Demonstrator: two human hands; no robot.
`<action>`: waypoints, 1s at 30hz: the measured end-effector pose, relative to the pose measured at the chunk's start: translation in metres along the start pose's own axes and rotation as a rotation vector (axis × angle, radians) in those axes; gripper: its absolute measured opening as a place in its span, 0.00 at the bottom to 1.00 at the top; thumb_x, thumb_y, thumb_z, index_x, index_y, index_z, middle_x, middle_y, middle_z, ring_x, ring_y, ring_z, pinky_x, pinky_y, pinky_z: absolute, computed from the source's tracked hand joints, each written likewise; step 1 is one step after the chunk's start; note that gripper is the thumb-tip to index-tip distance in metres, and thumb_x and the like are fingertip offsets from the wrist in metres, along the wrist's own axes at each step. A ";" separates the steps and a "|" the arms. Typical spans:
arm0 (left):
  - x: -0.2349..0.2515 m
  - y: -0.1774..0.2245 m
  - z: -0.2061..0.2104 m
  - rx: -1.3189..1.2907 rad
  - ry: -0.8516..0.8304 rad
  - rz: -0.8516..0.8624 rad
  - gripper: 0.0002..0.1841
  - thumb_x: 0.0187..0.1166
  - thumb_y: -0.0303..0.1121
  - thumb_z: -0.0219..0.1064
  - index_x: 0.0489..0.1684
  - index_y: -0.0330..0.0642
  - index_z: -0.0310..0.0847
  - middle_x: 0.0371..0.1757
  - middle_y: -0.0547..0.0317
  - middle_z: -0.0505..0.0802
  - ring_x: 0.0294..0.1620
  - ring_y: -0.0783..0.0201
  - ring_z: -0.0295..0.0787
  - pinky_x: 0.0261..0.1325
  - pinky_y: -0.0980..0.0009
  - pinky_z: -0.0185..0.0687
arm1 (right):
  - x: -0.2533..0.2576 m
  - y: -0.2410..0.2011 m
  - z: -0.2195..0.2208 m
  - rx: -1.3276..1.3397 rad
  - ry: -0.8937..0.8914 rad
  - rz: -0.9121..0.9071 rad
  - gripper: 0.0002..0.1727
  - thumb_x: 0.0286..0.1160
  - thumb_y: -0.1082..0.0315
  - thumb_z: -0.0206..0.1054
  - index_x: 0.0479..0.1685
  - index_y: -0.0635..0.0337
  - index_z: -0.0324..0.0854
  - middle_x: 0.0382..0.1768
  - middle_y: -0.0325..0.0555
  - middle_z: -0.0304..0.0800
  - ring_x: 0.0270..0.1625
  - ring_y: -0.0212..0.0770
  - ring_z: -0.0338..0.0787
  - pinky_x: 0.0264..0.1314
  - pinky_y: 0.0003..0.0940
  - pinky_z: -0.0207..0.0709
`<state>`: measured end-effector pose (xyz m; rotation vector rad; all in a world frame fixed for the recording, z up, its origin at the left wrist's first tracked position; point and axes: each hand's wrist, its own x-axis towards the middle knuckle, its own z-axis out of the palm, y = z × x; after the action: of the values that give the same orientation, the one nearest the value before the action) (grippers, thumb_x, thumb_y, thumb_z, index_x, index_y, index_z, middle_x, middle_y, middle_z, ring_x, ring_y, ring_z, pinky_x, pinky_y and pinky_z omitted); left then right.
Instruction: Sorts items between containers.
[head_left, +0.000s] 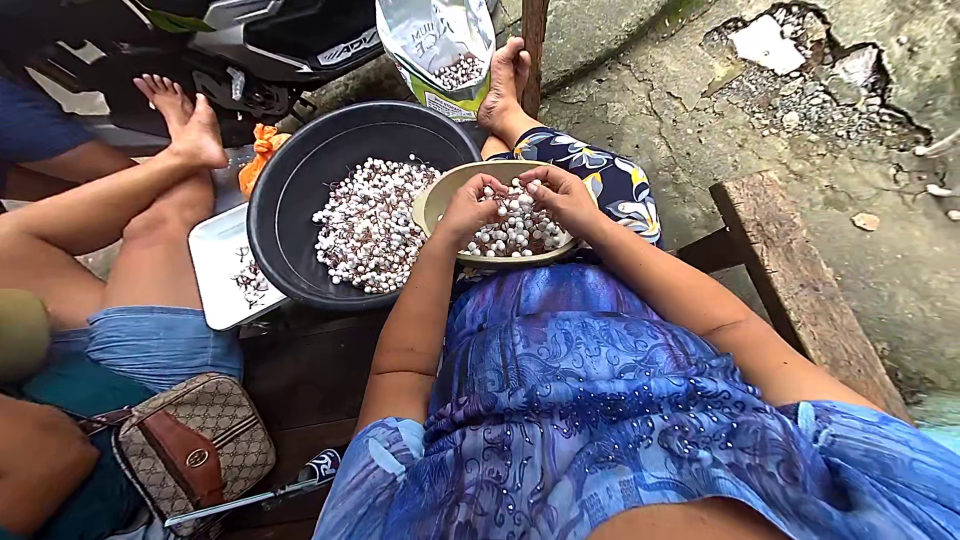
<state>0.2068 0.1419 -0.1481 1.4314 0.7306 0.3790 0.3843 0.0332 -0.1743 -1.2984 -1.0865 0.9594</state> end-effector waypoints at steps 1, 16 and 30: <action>-0.001 -0.001 0.000 -0.057 0.009 -0.017 0.14 0.77 0.12 0.54 0.56 0.36 0.71 0.59 0.50 0.87 0.42 0.64 0.90 0.48 0.65 0.89 | -0.002 0.001 -0.002 0.008 0.018 0.000 0.16 0.88 0.67 0.57 0.65 0.66 0.80 0.58 0.50 0.88 0.46 0.34 0.90 0.49 0.32 0.86; -0.009 -0.010 -0.008 -0.369 -0.038 -0.048 0.17 0.74 0.20 0.48 0.58 0.42 0.69 0.61 0.52 0.88 0.42 0.64 0.91 0.45 0.68 0.89 | -0.002 0.022 -0.004 0.016 0.114 -0.141 0.21 0.80 0.76 0.61 0.72 0.66 0.79 0.73 0.55 0.78 0.53 0.32 0.88 0.58 0.28 0.84; -0.012 -0.018 -0.010 -0.408 -0.119 0.038 0.17 0.74 0.18 0.49 0.57 0.44 0.72 0.64 0.52 0.89 0.48 0.61 0.92 0.53 0.62 0.90 | -0.003 0.026 -0.004 -0.144 -0.077 -0.225 0.14 0.72 0.74 0.72 0.55 0.66 0.87 0.61 0.54 0.86 0.62 0.38 0.87 0.62 0.33 0.84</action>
<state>0.1879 0.1397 -0.1623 1.0728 0.4950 0.4405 0.3885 0.0313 -0.2003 -1.2312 -1.3507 0.7792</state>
